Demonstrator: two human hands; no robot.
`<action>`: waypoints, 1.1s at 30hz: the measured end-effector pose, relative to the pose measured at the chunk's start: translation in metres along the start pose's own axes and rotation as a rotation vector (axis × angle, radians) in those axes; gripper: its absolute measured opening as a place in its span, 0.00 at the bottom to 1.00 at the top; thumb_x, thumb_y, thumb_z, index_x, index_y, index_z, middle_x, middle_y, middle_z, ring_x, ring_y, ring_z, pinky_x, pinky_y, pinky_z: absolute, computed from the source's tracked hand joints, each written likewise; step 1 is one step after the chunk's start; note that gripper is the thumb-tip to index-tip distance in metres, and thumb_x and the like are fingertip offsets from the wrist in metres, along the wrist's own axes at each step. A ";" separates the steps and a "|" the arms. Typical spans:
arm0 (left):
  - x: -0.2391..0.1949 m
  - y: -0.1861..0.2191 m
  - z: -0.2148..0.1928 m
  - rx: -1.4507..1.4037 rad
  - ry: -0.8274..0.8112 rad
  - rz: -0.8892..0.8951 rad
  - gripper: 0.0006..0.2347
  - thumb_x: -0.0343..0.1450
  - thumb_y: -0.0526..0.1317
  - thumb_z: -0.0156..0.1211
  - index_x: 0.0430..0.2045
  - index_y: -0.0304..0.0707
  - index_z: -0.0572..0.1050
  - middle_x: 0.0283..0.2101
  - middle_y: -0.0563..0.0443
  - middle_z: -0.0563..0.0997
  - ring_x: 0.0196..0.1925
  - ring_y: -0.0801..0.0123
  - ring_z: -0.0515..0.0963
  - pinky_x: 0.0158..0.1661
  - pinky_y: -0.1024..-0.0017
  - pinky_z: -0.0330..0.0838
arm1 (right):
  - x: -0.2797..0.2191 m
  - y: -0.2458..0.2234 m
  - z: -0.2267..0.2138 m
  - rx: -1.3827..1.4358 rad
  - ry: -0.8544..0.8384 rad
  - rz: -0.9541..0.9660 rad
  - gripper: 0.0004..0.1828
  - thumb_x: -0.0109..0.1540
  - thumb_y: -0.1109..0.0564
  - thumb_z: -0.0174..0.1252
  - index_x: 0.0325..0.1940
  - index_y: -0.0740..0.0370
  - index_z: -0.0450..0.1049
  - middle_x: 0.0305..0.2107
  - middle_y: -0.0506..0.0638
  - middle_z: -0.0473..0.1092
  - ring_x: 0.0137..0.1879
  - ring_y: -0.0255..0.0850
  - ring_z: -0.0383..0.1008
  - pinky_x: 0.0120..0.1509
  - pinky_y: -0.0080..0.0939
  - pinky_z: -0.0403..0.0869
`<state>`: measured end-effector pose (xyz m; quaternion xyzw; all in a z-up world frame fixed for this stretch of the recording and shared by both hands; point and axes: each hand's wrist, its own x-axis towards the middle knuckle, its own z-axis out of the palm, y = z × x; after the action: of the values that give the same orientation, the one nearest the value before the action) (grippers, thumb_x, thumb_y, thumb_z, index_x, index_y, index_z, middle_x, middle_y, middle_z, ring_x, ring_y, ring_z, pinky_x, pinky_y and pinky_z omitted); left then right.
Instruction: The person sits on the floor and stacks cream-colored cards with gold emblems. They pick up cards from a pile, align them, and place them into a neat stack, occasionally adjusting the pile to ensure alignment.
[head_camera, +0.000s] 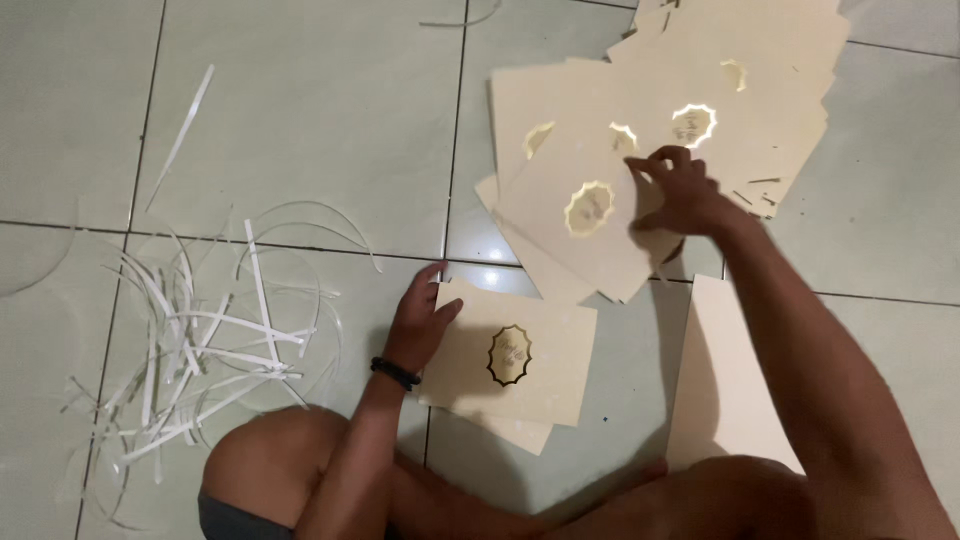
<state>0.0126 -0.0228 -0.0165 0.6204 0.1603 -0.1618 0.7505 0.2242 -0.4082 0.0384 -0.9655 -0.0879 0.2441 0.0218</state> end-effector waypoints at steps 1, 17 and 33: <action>0.002 -0.003 -0.002 -0.002 0.006 -0.002 0.27 0.71 0.29 0.59 0.67 0.36 0.62 0.47 0.44 0.79 0.48 0.68 0.78 0.52 0.66 0.75 | -0.008 0.002 -0.019 -0.002 -0.004 -0.006 0.55 0.47 0.43 0.77 0.76 0.27 0.60 0.69 0.52 0.53 0.70 0.69 0.61 0.65 0.74 0.70; -0.005 0.049 0.021 0.300 0.058 -0.193 0.34 0.69 0.37 0.55 0.73 0.57 0.53 0.63 0.54 0.75 0.60 0.66 0.77 0.56 0.72 0.70 | 0.030 0.076 -0.052 0.662 0.416 0.292 0.39 0.77 0.51 0.62 0.77 0.61 0.41 0.70 0.73 0.54 0.73 0.64 0.58 0.74 0.60 0.59; -0.057 0.036 0.028 0.381 -0.083 -0.230 0.36 0.69 0.35 0.54 0.76 0.51 0.48 0.75 0.29 0.55 0.75 0.39 0.56 0.72 0.51 0.55 | 0.004 -0.029 -0.045 0.449 0.051 -0.201 0.64 0.47 0.42 0.68 0.83 0.50 0.46 0.78 0.59 0.45 0.78 0.72 0.43 0.83 0.73 0.46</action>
<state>-0.0210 -0.0417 0.0456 0.7215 0.1654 -0.2989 0.6022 0.2441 -0.3788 0.0785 -0.9288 -0.1264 0.2295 0.2620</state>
